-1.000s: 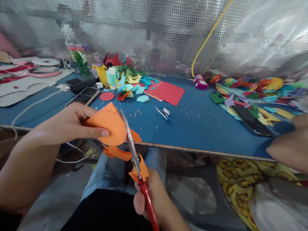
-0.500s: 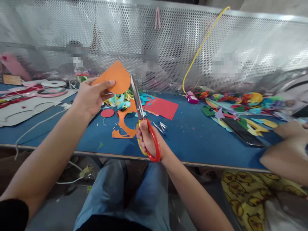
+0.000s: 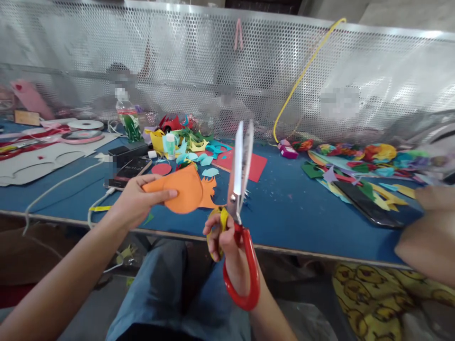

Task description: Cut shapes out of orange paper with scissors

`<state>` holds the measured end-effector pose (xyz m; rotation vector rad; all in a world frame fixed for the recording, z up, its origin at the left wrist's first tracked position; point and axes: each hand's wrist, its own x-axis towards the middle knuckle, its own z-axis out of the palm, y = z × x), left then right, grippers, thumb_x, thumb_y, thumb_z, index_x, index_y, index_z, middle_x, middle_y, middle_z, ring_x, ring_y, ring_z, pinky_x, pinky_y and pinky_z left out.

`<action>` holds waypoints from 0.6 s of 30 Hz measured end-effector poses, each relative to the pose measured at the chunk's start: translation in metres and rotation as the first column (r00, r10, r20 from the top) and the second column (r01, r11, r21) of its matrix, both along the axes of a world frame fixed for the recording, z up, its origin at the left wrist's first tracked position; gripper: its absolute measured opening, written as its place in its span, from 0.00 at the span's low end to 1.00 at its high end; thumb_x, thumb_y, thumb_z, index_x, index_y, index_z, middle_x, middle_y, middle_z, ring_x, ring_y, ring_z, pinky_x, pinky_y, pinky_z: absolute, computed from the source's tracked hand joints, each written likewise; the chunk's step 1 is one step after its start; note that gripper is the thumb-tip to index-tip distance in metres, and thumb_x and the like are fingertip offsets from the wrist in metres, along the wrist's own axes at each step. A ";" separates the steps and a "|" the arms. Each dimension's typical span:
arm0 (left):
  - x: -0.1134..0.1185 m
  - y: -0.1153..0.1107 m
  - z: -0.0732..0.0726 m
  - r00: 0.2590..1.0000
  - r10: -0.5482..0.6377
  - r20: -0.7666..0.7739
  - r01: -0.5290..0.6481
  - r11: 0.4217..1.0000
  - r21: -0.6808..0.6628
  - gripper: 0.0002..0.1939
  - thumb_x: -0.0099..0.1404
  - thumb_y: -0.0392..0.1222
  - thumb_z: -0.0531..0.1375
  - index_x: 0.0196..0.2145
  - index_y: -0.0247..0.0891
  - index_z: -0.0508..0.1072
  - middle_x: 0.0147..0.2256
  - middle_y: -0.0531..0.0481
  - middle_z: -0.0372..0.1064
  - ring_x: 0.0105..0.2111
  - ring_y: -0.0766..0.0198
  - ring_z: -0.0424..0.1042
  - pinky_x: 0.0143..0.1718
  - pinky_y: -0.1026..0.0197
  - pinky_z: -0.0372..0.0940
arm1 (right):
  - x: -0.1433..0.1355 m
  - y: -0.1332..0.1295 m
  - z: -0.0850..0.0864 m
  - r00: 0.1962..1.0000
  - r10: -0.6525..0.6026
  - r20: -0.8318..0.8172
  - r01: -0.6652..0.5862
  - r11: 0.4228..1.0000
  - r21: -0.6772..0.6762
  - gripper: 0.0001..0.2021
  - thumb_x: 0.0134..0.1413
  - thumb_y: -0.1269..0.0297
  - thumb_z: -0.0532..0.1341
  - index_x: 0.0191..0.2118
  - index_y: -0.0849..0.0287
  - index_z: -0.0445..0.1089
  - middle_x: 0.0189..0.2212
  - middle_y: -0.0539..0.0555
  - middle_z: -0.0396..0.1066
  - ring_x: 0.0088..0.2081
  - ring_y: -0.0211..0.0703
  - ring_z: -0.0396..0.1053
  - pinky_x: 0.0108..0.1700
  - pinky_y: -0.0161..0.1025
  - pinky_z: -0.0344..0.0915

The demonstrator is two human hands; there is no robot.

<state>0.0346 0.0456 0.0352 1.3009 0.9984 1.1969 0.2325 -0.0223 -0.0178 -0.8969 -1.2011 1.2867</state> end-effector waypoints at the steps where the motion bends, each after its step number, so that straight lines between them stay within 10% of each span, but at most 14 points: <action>1: -0.001 -0.009 -0.002 0.998 -0.030 -0.049 0.029 0.999 -0.014 0.14 0.42 0.42 0.74 0.24 0.34 0.76 0.23 0.54 0.70 0.24 0.69 0.68 0.25 0.68 0.65 | -0.003 -0.006 0.001 0.998 -0.064 -0.010 0.064 0.998 0.006 0.30 0.41 0.32 0.61 0.34 0.59 0.63 0.20 0.47 0.64 0.17 0.30 0.59 0.18 0.30 0.56; 7: -0.002 -0.048 -0.007 0.959 -0.188 -0.211 0.178 0.982 -0.066 0.11 0.48 0.43 0.71 0.26 0.36 0.76 0.25 0.56 0.70 0.23 0.72 0.65 0.25 0.71 0.62 | -0.023 -0.023 0.010 0.968 -0.249 -0.039 0.246 0.967 -0.065 0.21 0.44 0.46 0.65 0.32 0.59 0.63 0.15 0.43 0.60 0.13 0.29 0.55 0.17 0.31 0.56; 18: -0.003 -0.060 -0.016 0.963 -0.075 -0.260 0.088 0.995 0.041 0.15 0.52 0.46 0.70 0.37 0.39 0.79 0.31 0.50 0.76 0.29 0.65 0.74 0.28 0.69 0.70 | -0.029 -0.026 -0.001 0.931 -0.365 0.022 0.365 0.923 -0.120 0.17 0.43 0.49 0.65 0.29 0.57 0.62 0.18 0.45 0.60 0.14 0.30 0.55 0.13 0.31 0.54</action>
